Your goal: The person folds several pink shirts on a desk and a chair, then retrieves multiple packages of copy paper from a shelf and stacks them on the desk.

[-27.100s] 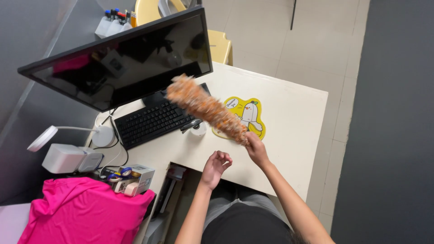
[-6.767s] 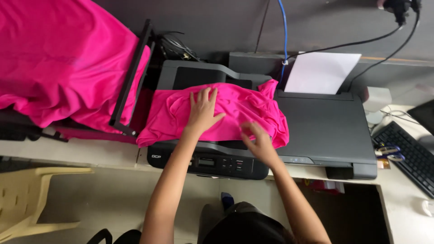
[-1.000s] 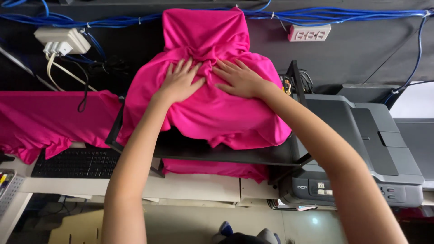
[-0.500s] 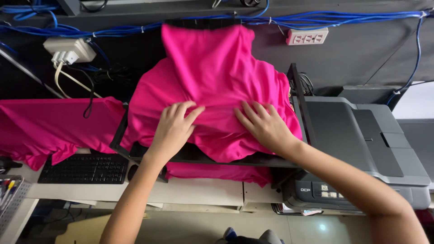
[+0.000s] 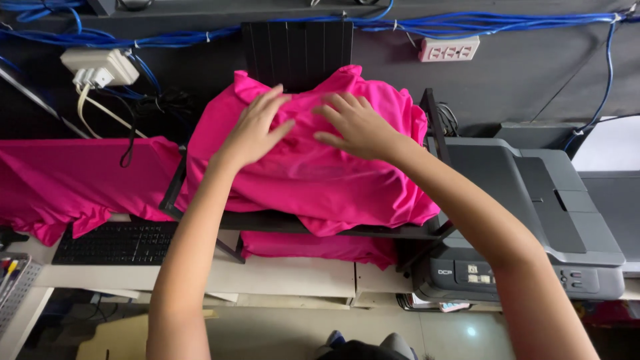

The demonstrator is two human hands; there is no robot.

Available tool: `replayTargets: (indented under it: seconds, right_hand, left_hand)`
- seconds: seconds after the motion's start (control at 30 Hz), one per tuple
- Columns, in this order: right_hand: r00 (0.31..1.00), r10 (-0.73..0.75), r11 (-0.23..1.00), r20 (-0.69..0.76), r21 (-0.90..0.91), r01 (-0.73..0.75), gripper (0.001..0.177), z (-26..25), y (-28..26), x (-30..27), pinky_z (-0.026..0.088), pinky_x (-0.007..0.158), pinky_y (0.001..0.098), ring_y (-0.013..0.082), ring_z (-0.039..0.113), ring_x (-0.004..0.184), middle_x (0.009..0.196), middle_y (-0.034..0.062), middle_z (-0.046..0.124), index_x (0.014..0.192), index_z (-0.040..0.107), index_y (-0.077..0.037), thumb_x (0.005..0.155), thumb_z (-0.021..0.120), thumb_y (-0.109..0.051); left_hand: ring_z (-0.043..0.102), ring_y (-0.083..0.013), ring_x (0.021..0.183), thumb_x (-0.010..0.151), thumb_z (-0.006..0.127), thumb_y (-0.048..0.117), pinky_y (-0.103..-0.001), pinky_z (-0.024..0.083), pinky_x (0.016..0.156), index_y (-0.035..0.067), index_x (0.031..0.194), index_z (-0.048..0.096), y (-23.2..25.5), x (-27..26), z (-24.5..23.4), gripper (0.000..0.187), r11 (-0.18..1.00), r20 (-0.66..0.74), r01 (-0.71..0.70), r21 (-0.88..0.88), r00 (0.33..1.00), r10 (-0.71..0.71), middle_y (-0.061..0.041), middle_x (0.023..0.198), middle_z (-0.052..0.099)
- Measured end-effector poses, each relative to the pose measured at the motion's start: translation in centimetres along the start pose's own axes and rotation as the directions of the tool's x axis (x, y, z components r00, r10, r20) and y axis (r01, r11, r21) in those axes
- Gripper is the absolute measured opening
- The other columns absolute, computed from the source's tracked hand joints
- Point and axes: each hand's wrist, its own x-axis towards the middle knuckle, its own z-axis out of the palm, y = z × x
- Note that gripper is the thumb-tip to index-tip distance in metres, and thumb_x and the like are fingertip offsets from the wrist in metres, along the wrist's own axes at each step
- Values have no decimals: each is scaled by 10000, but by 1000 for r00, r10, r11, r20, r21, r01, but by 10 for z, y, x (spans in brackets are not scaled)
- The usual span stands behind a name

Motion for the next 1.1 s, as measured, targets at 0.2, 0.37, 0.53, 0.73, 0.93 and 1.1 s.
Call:
replayTargets:
  seconds: [0.2, 0.37, 0.53, 0.73, 0.93, 1.1]
  right_hand:
    - [923, -216, 974, -319, -129, 184, 606, 71, 44, 32, 452, 1007, 532, 399, 559, 1249, 1371, 230, 591, 1445, 517, -22, 1071, 569, -496]
    - [971, -37, 987, -235, -159, -1, 638, 33, -13, -11, 483, 942, 506, 396, 596, 1094, 1195, 225, 627, 1361, 575, 18, 970, 618, -483]
    - [991, -78, 988, -110, -138, 62, 400, 31, -48, -53, 495, 962, 474, 335, 615, 1077, 1105, 166, 651, 1110, 680, -15, 996, 667, -398]
    - [816, -537, 791, -215, -465, 398, 360, 75, -70, -95, 516, 1011, 414, 280, 617, 1218, 1280, 141, 659, 1063, 640, -83, 798, 729, -308]
    - [925, -266, 941, -273, -282, 187, 795, 92, -89, -107, 524, 779, 422, 350, 658, 886, 1092, 252, 650, 1232, 610, -60, 652, 677, -600]
    - [991, -59, 981, -122, -189, 35, 578, 123, -75, -124, 505, 807, 353, 256, 617, 923, 1148, 157, 630, 1339, 617, -4, 789, 672, -173]
  left_hand:
    - [511, -359, 1346, 1034, 632, 416, -571, 365, 1091, 7, 1416, 558, -37, 1, 42, 565, 966, 60, 76, 246, 994, -93, -196, 1446, 561]
    - [575, -326, 1130, 977, 701, 434, -499, 445, 948, -6, 1319, 617, 37, -24, 9, 564, 949, 48, 35, 314, 997, -52, -163, 1173, 625]
    - [626, -287, 1008, 804, 815, 304, -452, 478, 902, 18, 1228, 694, 65, -72, 12, 525, 939, 29, -106, 328, 994, 102, -108, 1068, 643]
    - [669, -258, 921, 681, 859, 295, -429, 537, 866, -5, 1304, 631, 75, -126, 39, 728, 976, 213, -113, 186, 974, 73, -118, 1263, 605]
    - [621, -400, 998, 609, 910, 395, -505, 477, 900, -35, 1357, 541, 99, -131, 31, 938, 985, 160, 44, 166, 984, -71, -197, 1273, 551]
    - [633, -236, 1088, 717, 791, 20, -423, 471, 1031, 122, 1265, 698, 95, -163, 59, 565, 921, 201, 149, 360, 952, -232, -31, 1134, 632]
